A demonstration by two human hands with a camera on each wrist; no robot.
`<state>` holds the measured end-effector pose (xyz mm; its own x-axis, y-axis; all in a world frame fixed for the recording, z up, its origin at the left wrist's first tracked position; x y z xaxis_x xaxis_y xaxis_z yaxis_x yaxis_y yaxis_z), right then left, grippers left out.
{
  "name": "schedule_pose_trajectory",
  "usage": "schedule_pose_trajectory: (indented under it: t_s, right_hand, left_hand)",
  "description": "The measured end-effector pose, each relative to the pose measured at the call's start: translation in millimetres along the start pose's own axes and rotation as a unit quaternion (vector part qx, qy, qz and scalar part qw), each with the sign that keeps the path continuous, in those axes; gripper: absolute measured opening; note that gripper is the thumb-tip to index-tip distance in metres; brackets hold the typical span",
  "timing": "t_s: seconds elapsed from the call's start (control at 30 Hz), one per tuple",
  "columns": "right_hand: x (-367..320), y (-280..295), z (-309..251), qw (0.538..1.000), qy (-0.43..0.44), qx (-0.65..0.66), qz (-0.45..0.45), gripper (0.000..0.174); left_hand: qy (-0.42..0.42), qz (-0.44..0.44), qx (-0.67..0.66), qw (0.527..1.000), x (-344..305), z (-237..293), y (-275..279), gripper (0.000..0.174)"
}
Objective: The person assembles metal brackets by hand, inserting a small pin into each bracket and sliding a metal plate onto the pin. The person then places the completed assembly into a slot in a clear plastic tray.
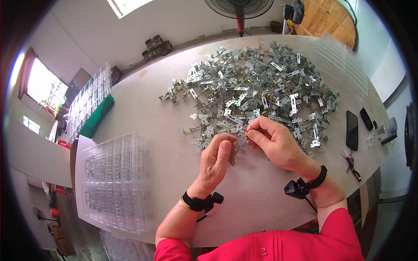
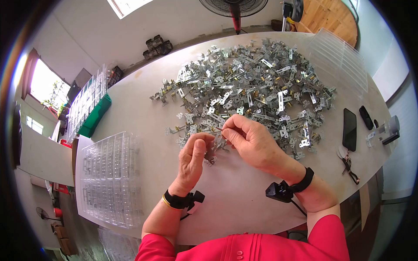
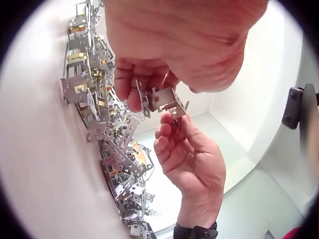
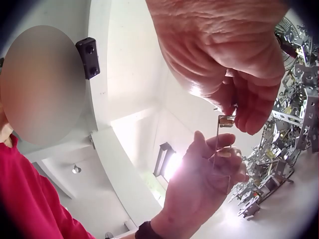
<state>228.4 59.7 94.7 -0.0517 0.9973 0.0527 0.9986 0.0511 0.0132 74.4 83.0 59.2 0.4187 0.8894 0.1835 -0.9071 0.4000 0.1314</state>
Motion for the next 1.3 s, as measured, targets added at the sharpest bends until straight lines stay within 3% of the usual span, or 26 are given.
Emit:
schedule_pose_trajectory:
  t_s: [0.1,0.23,0.3,0.4,0.7,0.83,0.9,0.93,1.0,1.03,1.1,1.23,1.3]
  right_hand:
    - [0.6,4.4,-3.2,1.000,0.007,0.008,0.019,0.010]
    - [1.7,6.1,-2.1,1.000,0.006,0.007,0.016,0.010]
    - [1.2,5.1,-1.9,1.000,-0.006,0.004,0.014,0.010]
    - [2.0,6.7,-0.9,0.999,0.001,0.033,0.028,0.010]
    - [3.0,9.2,-2.3,0.997,0.010,0.067,0.024,0.009]
    - [4.8,9.0,2.4,0.997,0.011,0.073,0.021,0.008]
    - [2.5,18.9,-16.0,0.985,0.145,-0.046,0.078,0.008]
    - [2.1,19.5,-17.2,0.985,0.145,-0.046,0.078,0.008]
    - [-8.0,21.8,-44.5,0.950,0.230,-0.170,0.126,0.008]
    - [-10.3,20.7,-47.4,0.950,0.230,-0.170,0.126,0.008]
    - [-6.5,16.3,-24.0,0.988,0.101,-0.082,0.087,0.007]
    - [-8.7,6.4,-22.7,0.987,0.079,-0.126,0.064,0.007]
    - [-10.3,-0.8,-28.3,0.975,0.073,-0.207,0.044,0.008]
  left_hand:
    - [-0.010,0.002,0.005,1.000,3.6,-7.8,4.6,0.040]
    - [-0.036,0.004,-0.005,0.999,4.9,3.1,4.3,0.036]
    - [0.006,-0.063,-0.049,0.997,3.4,1.3,-7.2,0.039]
    - [0.054,-0.085,-0.061,0.993,0.2,-7.5,-13.7,0.043]
    - [0.061,-0.204,-0.031,0.977,-2.1,-9.3,-27.5,0.042]
    - [0.054,-0.186,-0.021,0.981,-1.8,-13.6,-26.6,0.040]
    - [0.031,-0.153,-0.039,0.987,0.3,-10.2,-22.8,0.036]
    - [0.031,-0.153,-0.039,0.987,0.1,-10.2,-23.3,0.036]
    - [0.042,-0.119,-0.046,0.991,1.4,-12.4,-17.7,0.029]
    - [0.042,-0.119,-0.046,0.991,1.3,-13.3,-18.1,0.029]
    - [0.040,-0.067,-0.013,0.997,3.5,-17.8,-8.6,0.026]
    - [0.017,-0.044,0.024,0.999,5.2,-18.6,-6.4,0.022]
    - [-0.055,0.002,0.114,0.992,5.1,-3.6,-1.5,0.019]
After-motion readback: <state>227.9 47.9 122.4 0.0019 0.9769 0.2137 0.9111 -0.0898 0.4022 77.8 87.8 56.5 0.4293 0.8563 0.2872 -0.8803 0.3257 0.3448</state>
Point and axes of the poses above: each hand's wrist, its own x-axis towards the middle knuckle, its own y-axis out of the back of the hand, z = x × y, the point moved 10 cm from there along x, towards the middle knuckle, and after that the axes turned 7 degrees about x, right-handed, at the moved point
